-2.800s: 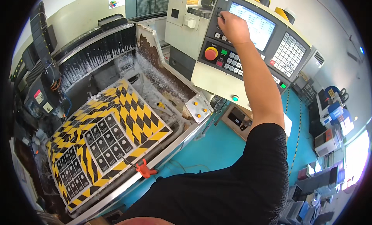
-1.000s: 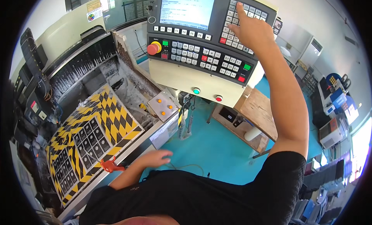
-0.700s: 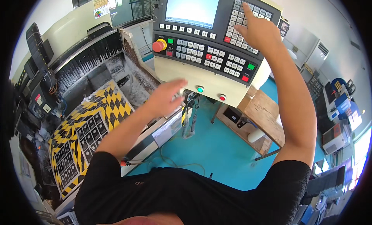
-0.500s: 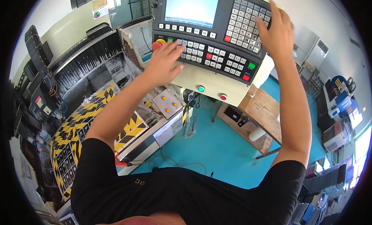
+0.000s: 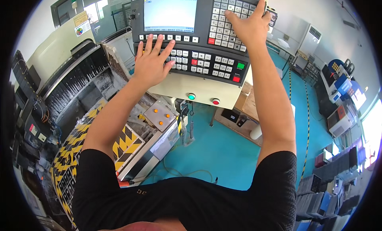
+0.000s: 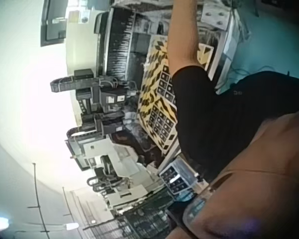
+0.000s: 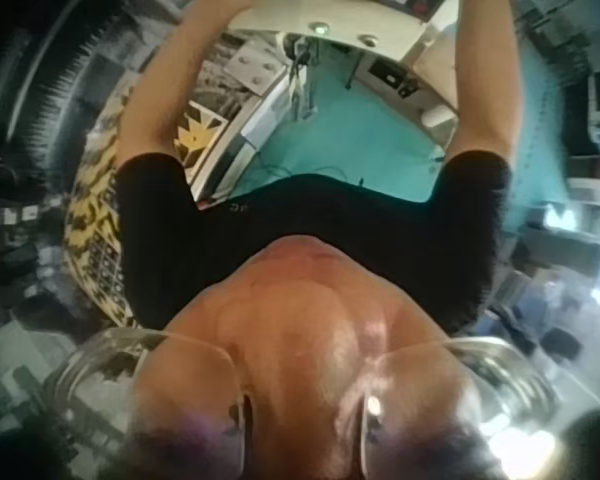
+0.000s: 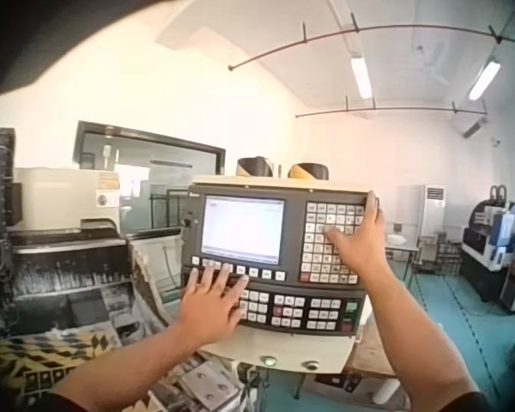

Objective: Operating an industrial machining center and clearing parts with an air blower.

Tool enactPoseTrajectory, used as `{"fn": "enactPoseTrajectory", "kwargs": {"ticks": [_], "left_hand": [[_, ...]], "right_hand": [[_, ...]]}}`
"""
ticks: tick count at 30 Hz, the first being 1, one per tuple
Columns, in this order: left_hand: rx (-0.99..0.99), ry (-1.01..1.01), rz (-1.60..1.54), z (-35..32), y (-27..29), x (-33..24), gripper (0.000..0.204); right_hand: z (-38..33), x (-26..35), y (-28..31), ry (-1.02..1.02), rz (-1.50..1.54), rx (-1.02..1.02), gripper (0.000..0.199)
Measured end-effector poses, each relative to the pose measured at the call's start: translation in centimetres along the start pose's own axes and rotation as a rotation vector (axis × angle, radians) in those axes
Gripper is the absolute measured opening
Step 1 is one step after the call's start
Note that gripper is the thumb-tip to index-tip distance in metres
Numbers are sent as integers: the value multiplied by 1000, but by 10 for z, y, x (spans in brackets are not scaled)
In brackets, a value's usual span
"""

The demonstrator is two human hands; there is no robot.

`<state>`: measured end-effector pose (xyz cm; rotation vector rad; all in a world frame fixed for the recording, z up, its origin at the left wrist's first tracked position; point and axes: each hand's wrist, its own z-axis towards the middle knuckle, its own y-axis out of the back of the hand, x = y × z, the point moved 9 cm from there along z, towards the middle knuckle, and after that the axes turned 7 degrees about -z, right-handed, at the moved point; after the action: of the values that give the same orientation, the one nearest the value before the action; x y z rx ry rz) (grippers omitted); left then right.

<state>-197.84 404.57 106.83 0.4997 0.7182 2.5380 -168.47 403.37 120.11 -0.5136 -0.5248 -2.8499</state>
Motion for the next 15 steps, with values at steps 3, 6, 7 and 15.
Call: {"fn": "enactPoseTrajectory", "kwargs": {"ticks": [3, 6, 7, 15], "left_hand": [[-7, 5, -15, 0, -3, -2, 67], [-5, 10, -26, -2, -6, -5, 71], [19, 34, -39, -1, -9, -6, 71], [105, 75, -19, -1, -18, -3, 74]], "right_hand": [[-4, 5, 4, -115, -65, 25, 126], [-9, 11, 7, -157, -91, 34, 125], [-9, 8, 7, -163, -109, 33, 127], [-32, -47, -11, -166, 691, 269, 100]]}}
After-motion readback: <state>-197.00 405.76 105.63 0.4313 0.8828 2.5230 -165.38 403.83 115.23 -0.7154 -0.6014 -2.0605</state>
